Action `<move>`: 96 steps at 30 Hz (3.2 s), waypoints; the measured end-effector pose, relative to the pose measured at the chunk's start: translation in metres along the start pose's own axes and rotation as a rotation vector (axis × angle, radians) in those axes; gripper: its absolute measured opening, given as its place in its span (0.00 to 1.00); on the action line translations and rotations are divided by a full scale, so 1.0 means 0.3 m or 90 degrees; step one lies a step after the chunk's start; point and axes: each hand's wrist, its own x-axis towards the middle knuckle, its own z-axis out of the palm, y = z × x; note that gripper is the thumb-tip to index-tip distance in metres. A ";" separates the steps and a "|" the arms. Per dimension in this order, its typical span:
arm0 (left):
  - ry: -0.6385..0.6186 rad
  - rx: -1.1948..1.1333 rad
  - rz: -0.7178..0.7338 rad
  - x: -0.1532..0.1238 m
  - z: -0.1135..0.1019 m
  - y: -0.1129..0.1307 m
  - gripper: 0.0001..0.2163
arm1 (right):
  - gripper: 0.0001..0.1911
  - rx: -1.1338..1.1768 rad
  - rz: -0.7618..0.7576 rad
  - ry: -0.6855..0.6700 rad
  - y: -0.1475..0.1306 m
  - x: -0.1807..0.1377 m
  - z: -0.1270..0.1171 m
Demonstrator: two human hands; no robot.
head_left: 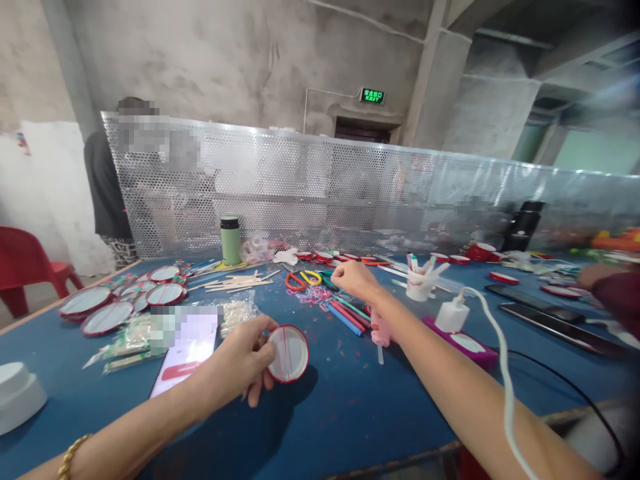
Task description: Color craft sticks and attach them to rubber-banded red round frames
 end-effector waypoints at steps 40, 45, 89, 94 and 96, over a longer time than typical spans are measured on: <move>-0.025 0.001 0.179 -0.001 -0.067 0.058 0.09 | 0.13 0.629 -0.234 -0.309 -0.192 -0.314 0.074; 0.018 0.015 0.204 -0.038 -0.048 0.075 0.08 | 0.09 0.595 -0.261 -0.372 -0.199 -0.322 0.052; 0.114 0.667 0.106 -0.058 0.045 0.024 0.44 | 0.29 0.563 -0.288 -0.329 -0.132 -0.295 0.014; 0.133 0.685 0.094 -0.044 0.050 0.023 0.33 | 0.26 0.425 -0.326 -0.277 -0.120 -0.300 0.008; 0.128 0.678 0.099 -0.043 0.046 0.020 0.28 | 0.28 0.413 -0.321 -0.271 -0.113 -0.301 0.009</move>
